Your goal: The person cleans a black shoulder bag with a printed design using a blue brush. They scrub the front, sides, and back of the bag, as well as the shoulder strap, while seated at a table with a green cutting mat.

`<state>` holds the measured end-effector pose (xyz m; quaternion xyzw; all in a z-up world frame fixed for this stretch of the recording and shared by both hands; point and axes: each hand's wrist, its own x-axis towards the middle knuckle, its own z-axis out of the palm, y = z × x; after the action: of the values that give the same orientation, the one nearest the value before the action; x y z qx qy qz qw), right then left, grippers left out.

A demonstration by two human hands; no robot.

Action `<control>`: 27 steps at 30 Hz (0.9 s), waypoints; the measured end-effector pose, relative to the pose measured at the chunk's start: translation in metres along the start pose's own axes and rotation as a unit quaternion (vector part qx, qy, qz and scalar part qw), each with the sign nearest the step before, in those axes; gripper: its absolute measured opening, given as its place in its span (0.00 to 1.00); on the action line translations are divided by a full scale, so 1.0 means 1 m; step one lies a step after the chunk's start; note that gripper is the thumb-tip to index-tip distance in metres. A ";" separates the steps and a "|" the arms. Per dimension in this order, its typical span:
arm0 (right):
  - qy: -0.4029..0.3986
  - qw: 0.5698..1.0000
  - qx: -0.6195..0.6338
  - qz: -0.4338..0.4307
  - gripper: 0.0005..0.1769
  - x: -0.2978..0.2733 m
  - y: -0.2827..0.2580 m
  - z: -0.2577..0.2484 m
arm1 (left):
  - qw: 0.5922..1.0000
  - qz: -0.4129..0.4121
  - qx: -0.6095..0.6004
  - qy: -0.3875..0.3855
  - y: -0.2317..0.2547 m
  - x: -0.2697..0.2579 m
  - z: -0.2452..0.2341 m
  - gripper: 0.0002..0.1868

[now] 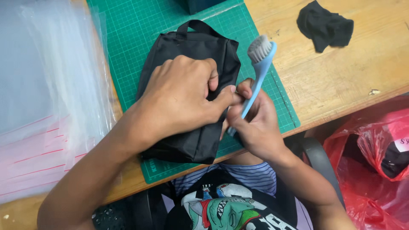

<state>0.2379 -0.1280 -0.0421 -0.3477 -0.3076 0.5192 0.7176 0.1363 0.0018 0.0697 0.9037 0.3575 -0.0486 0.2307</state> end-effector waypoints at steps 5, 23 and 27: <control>0.070 0.993 0.087 0.026 0.19 0.006 -0.012 0.005 | 0.993 0.089 -0.011 0.076 -0.006 -0.013 0.005 0.12; 0.182 0.976 -0.023 -0.120 0.25 0.006 -0.013 0.011 | 0.984 0.172 -0.003 0.036 -0.004 -0.049 -0.025 0.08; 0.133 0.985 -0.024 -0.108 0.29 0.001 -0.008 0.003 | 0.974 0.184 -0.075 0.111 0.002 -0.037 -0.014 0.23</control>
<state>0.2403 -0.1280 -0.0336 -0.3955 -0.2582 0.3799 0.7954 0.1088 -0.0163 0.0918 0.9339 0.2113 0.1222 0.2612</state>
